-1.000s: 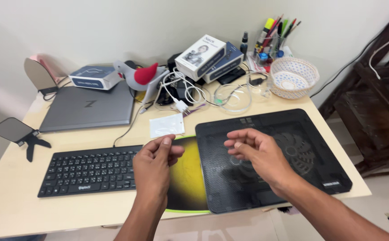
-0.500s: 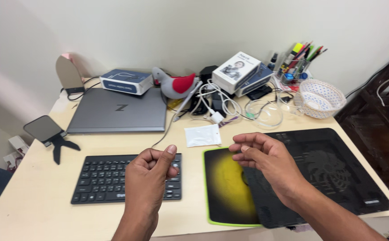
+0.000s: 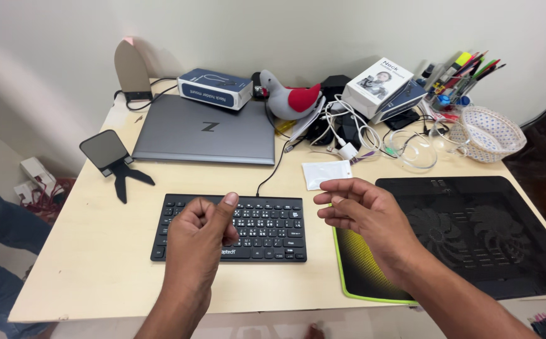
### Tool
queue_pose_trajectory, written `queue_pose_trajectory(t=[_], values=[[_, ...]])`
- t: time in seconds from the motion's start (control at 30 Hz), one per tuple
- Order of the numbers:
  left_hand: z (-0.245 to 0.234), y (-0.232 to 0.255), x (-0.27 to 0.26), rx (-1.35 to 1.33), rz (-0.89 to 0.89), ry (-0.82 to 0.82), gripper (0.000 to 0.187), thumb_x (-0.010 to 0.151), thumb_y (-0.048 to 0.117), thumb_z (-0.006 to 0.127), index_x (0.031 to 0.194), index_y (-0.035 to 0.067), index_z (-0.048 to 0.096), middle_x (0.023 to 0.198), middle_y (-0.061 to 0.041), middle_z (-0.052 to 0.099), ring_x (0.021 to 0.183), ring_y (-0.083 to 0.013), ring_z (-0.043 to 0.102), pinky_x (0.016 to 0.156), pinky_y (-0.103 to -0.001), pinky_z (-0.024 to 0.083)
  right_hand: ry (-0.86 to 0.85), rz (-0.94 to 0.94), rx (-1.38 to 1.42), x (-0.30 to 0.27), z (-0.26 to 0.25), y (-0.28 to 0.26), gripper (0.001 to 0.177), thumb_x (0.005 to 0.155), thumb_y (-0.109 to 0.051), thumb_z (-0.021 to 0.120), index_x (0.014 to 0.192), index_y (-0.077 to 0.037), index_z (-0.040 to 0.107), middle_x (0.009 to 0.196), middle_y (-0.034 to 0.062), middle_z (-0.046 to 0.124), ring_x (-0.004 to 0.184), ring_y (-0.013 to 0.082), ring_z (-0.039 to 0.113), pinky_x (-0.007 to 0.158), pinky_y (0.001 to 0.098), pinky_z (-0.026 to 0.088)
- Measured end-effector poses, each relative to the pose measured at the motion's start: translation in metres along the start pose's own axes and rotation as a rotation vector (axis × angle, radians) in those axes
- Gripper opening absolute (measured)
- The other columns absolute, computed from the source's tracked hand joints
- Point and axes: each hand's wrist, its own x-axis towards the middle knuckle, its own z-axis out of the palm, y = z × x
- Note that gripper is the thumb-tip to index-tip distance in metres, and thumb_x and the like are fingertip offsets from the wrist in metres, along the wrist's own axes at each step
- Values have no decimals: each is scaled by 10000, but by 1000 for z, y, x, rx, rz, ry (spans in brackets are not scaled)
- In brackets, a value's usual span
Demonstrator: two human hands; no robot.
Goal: The person adjusts a keyboard, then picks up and inspects a phone holder, a laptop cooling pad, and a laptop. They place the laptop on the cooling pad, then pick up a pink handheld massager, wrap its cord around the device, and place it on the desk.
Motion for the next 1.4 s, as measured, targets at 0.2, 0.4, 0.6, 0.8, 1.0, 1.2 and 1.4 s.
queue_pose_trajectory(t=[0.2,0.4,0.6,0.8,1.0,1.2,1.4], values=[[-3,2,9,-70,-24,36,423,925,364,708,649,139,479,584,-42,577,554,-137,526,613,-297,485,-1,-1,0,15,2,-5,316,963,-120,561,1241,-9,662,1132,119,760,980,196,724,906,342,579],[2,28,17,-18,-41,44,516,937,463,658,594,91,560,562,-54,574,562,-152,525,636,-307,490,-24,-16,53,39,1,-14,315,963,-130,567,1240,-15,668,1121,112,753,975,197,723,900,346,582],[23,48,33,19,-30,73,597,949,538,580,575,73,585,543,-67,573,555,-172,543,632,-327,512,-26,-13,75,61,-13,-19,315,958,-126,575,1243,-28,666,1128,106,754,995,199,730,913,347,582],[43,48,38,88,-72,105,708,969,631,406,544,86,559,559,-99,594,562,-193,566,630,-345,537,-5,17,73,72,-29,-15,319,970,-128,553,1251,-22,661,1134,115,759,1004,192,732,924,342,587],[44,45,52,89,-103,72,675,983,641,337,532,140,358,583,-110,620,572,-200,571,633,-367,560,32,51,71,81,-34,-14,326,959,-103,562,1262,-28,657,1141,114,759,993,196,725,919,340,585],[39,51,79,214,-142,95,676,1022,516,399,594,47,629,584,-120,591,600,-203,538,679,-369,527,45,64,98,94,-21,-17,326,947,-95,574,1255,-27,654,1121,108,751,980,199,727,912,349,590],[18,59,101,200,-102,47,533,987,301,460,601,-12,651,592,-95,614,633,-182,542,706,-336,506,32,70,76,114,7,-25,314,964,-127,562,1246,-37,667,1113,99,754,983,188,721,910,353,580]])
